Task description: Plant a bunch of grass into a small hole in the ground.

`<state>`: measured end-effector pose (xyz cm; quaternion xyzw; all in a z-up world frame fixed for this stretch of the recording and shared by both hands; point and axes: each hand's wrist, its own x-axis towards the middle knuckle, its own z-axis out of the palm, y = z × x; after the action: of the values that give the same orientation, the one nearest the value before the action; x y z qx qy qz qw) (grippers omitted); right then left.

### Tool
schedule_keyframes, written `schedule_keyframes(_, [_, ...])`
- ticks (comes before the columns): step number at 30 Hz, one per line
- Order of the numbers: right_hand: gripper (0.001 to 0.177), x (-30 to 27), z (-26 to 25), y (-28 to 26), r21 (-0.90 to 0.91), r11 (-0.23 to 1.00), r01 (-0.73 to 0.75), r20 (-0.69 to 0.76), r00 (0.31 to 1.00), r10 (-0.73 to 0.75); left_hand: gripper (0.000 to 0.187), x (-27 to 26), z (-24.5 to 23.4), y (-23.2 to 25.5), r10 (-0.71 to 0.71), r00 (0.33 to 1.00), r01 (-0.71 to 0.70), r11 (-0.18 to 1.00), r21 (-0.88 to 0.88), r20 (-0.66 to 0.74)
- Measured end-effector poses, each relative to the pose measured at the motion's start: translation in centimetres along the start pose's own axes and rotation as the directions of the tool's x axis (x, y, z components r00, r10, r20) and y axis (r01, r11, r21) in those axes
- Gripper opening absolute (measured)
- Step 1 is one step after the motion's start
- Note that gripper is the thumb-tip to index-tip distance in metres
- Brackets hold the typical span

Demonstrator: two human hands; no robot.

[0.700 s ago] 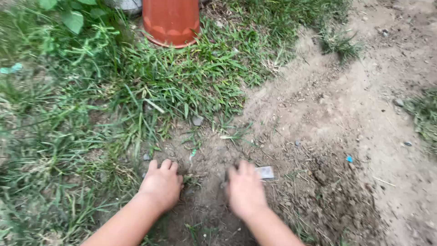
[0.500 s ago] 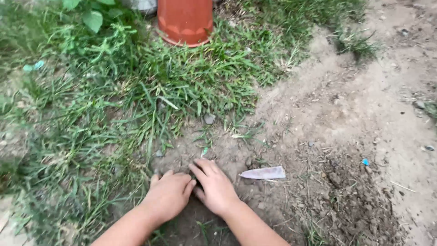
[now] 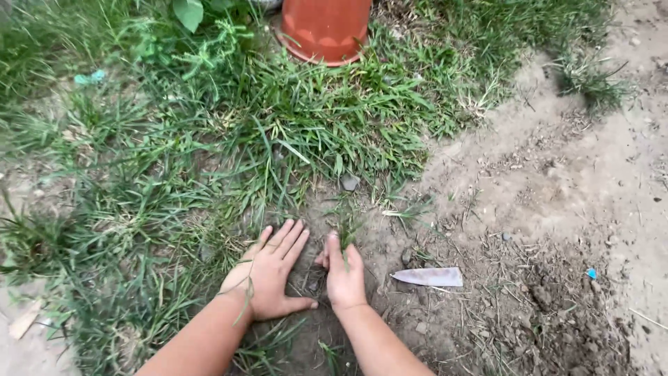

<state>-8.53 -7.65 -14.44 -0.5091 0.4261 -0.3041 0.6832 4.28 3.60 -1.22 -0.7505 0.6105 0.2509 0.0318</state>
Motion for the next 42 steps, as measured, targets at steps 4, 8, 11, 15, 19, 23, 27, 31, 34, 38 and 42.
schedule_keyframes(4, [0.041, 0.1, 0.4, -2.9, 0.037, 0.999, -0.040, 0.101, 0.994, 0.036, 0.129, 0.1, -0.1, 0.0, -0.012, 1.000, 0.012, 0.999, 0.030, 0.000])
schedule_keyframes(8, [0.044, 0.4, 0.9, -4.6, 0.282, 0.933, -0.224, -0.063, 0.966, 0.251, 0.130, 0.0, -0.6, 0.0, -0.019, 1.000, 0.019, 1.000, 0.001, -0.013])
schedule_keyframes(11, [0.050, 0.1, 0.7, -5.6, 0.403, 0.891, -0.208, -0.151, 0.945, 0.289, 0.131, -0.1, -1.0, 0.1, -0.018, 1.000, 0.018, 1.000, 0.006, -0.012])
schedule_keyframes(15, [0.057, -0.8, -0.2, -5.0, 0.495, 0.840, -0.221, -0.195, 0.914, 0.355, 0.131, -0.4, -0.8, 0.5, -0.028, 0.999, 0.027, 0.999, 0.027, 0.023])
schedule_keyframes(19, [0.050, -4.0, -1.9, -7.8, 0.423, 0.893, -0.152, -0.197, 0.947, 0.255, 0.130, -0.3, -1.4, 0.4, -0.039, 0.999, 0.039, 0.997, 0.061, -0.004])
schedule_keyframes(23, [0.050, -6.1, -9.6, -9.1, 0.117, 0.985, -0.125, -0.311, 0.938, 0.156, 0.129, -0.1, -2.2, 1.5, -0.058, 0.997, 0.055, 0.996, 0.068, 0.042])
schedule_keyframes(27, [0.023, -5.1, -13.6, -7.6, -0.069, 0.990, -0.122, -0.068, 0.991, 0.117, 0.116, 1.1, 1.5, -1.2, 0.028, 0.993, -0.028, 1.000, 0.006, -0.116])
schedule_keyframes(31, [0.024, -7.2, -9.6, -10.3, -0.608, 0.748, 0.264, 0.333, 0.941, -0.062, 0.051, -1.7, 0.3, -3.1, -0.003, 0.981, -0.071, 0.926, -0.370, -0.195])
schedule_keyframes(34, [0.020, -11.0, -4.8, -11.9, -0.679, 0.618, 0.397, 0.490, 0.871, -0.021, 0.027, -7.8, -1.9, -2.2, -0.141, 0.967, 0.080, 0.960, -0.268, -0.214])
schedule_keyframes(38, [0.052, -15.8, 2.7, -11.3, -0.531, 0.230, 0.815, 0.805, 0.570, -0.162, 0.041, -14.1, 0.4, -2.6, -0.132, 0.953, 0.114, 0.990, -0.081, -0.273])
schedule_keyframes(42, [0.044, -17.2, 6.6, -5.4, -0.582, 0.071, 0.810, 0.812, 0.584, -0.011, 0.047, -18.1, 3.5, -2.9, -0.199, 0.882, 0.174, 0.980, -0.097, -0.428])
